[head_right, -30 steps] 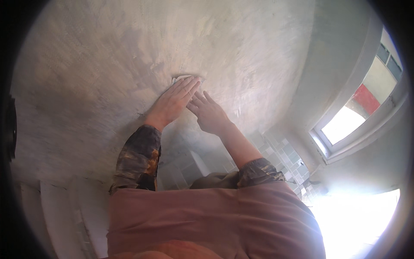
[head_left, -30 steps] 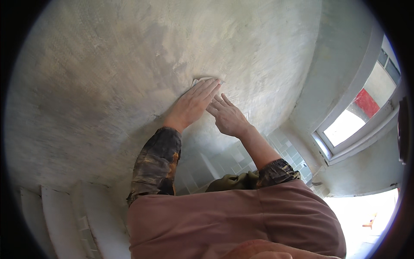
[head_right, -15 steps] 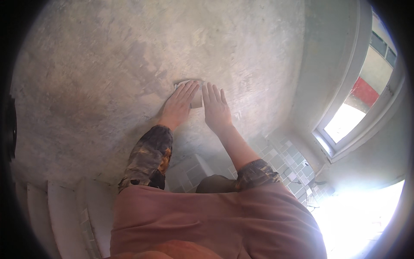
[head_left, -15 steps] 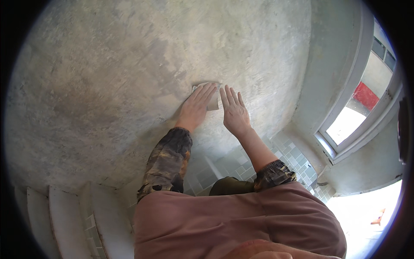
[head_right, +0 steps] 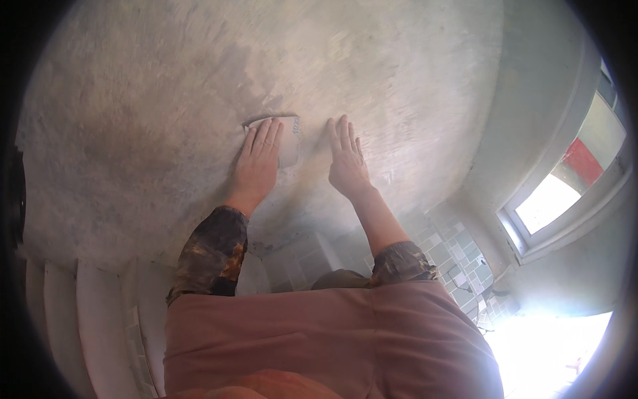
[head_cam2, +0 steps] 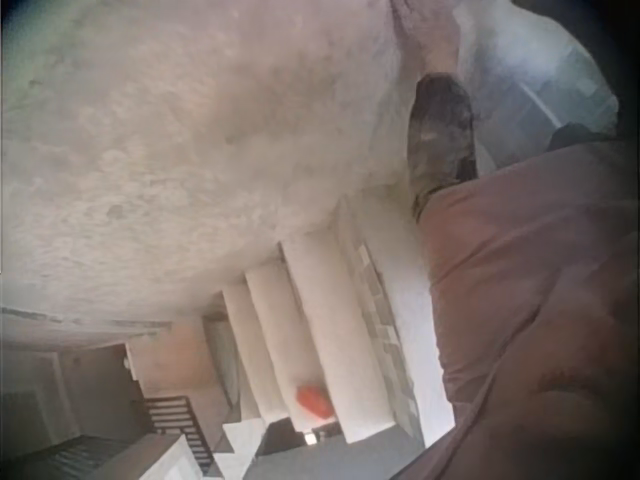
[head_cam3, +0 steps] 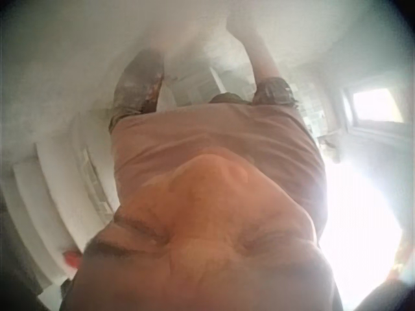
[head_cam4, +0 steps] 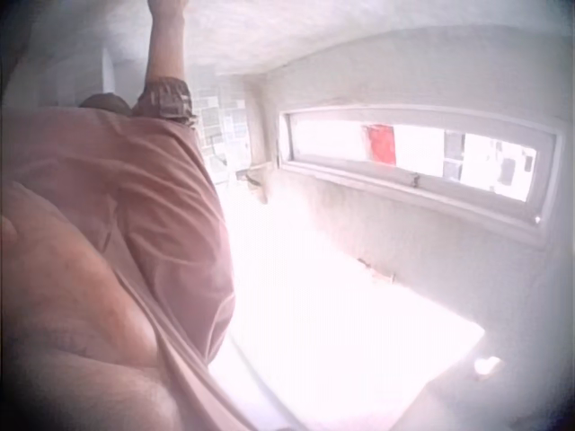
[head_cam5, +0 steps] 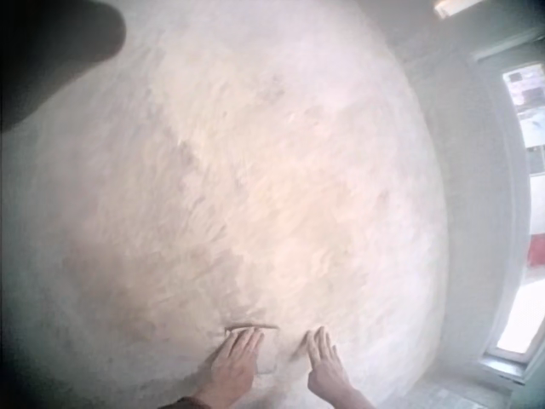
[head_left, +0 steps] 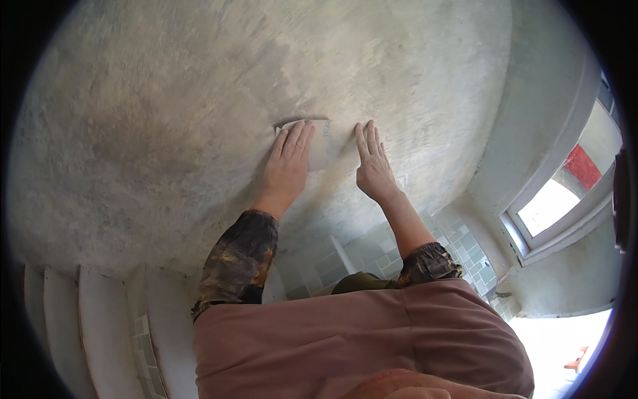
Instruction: The person sands a ceiling surface using a sanding block held in both hands. They move the block across the ceiling in repeated strokes, occasionally pausing to feel the surface with their fingers.
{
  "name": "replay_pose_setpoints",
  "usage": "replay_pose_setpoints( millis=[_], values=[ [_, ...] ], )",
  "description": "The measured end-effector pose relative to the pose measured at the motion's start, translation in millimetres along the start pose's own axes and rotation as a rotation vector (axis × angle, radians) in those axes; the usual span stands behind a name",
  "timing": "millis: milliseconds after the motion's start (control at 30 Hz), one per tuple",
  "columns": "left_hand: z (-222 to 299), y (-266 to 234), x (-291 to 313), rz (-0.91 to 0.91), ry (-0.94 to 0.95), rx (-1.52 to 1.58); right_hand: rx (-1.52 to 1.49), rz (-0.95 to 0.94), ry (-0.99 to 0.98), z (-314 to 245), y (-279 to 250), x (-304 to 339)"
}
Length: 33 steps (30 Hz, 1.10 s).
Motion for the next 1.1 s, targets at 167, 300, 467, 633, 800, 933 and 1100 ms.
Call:
replay_pose_setpoints(
  millis=[167, 300, 467, 633, 800, 933, 1100],
  values=[
    [-9.0, -15.3, -14.8, 0.084, -0.110, 0.059, 0.017, -0.036, -0.018, -13.5, -0.9, 1.3],
    [-8.9, -9.5, -25.5, 0.114, -0.162, 0.055, 0.003, -0.052, -0.016, -14.6, 0.3, -2.0],
    [-1.5, 20.1, -7.2, -0.013, -0.140, 0.098, 0.019, -0.045, -0.054, -11.4, 4.4, -6.4],
    [-2.9, 16.0, -10.0, 0.025, -0.105, 0.097, -0.027, -0.011, -0.007, -11.9, 4.8, -9.0],
    [-30.1, -28.2, -54.5, 0.250, -0.167, 0.042, -0.024, -0.049, 0.026, -10.9, 2.9, -9.5],
    [-30.2, -32.8, -72.8, 0.197, -0.188, 0.035, -0.044, -0.077, 0.015, -8.7, 3.0, -10.6],
    [-21.2, -29.1, -80.5, 0.129, -0.162, 0.041, -0.036, -0.055, -0.018, -9.5, 4.5, -10.9]
  ],
)
Point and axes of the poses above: each hand's wrist, its own x-axis away from the middle knuckle, its own y-axis out of the palm, z = x × y, the point moved 6 cm from there along -x, towards the middle knuckle, and after that the axes turned 13 degrees about x, right-handed, at the moved point
